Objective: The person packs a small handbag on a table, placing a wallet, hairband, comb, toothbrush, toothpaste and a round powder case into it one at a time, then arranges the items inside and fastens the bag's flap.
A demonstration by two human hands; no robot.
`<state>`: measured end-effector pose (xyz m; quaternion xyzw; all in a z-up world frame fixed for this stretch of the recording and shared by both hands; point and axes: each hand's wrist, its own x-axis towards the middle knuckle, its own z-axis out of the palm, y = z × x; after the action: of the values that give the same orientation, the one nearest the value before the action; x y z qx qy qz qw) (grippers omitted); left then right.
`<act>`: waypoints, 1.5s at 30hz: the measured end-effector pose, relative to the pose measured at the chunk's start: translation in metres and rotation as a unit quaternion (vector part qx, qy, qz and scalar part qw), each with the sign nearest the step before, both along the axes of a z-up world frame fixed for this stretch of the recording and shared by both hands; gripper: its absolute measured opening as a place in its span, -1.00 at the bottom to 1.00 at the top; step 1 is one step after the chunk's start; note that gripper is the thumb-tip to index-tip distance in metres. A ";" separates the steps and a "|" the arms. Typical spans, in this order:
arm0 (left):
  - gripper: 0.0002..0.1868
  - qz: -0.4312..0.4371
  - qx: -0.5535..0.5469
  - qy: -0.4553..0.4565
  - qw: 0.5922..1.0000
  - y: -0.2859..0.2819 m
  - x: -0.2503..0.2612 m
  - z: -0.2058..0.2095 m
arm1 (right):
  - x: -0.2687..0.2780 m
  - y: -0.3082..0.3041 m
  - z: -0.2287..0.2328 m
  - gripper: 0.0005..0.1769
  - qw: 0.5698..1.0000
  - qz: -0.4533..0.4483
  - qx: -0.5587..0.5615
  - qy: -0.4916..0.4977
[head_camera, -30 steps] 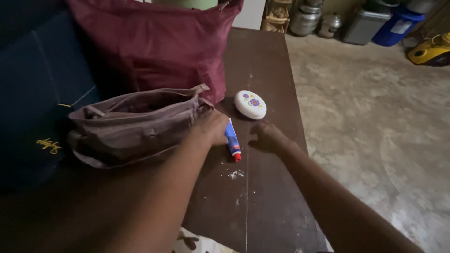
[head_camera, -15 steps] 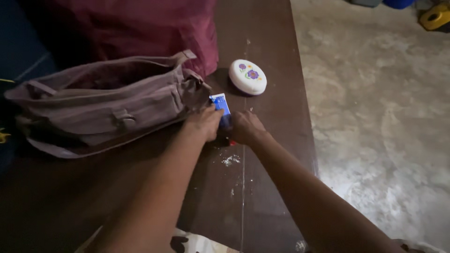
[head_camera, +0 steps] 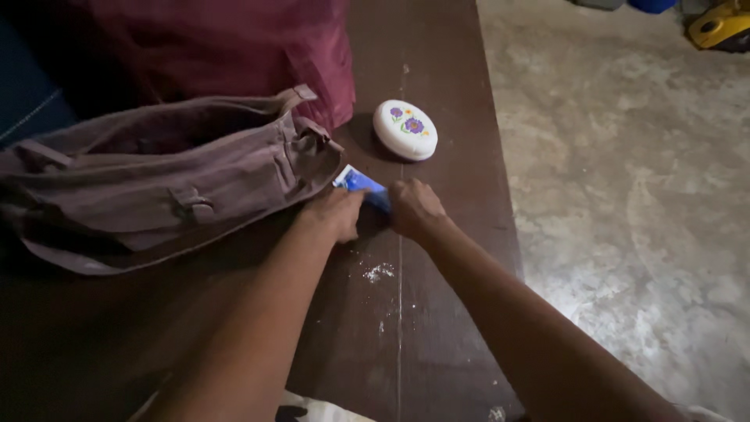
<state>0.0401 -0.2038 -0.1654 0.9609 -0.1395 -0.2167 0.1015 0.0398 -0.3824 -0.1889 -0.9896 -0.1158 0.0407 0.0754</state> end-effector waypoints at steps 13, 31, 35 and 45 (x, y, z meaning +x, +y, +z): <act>-0.36 0.015 -0.029 -0.037 0.999 0.052 -0.033 0.078 | -0.030 -0.038 0.069 -0.55 0.987 0.005 -0.122 0.106; -0.67 0.148 -0.023 -0.152 0.977 0.205 -0.099 0.206 | -0.004 0.103 0.267 -0.66 0.994 0.085 -0.005 -0.063; -0.70 0.211 -0.025 -0.146 0.966 0.235 -0.096 0.191 | -0.015 0.151 0.283 -0.63 0.987 0.105 0.054 -0.112; -0.47 0.201 0.001 -0.178 0.963 0.281 -0.083 0.166 | -0.010 0.233 0.221 -0.62 0.975 0.143 0.125 -0.119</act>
<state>-0.0433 0.0773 0.0008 0.9923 0.0409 -0.0178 0.1157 0.0296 -0.1495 0.0326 -0.9433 -0.2681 -0.0821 0.1778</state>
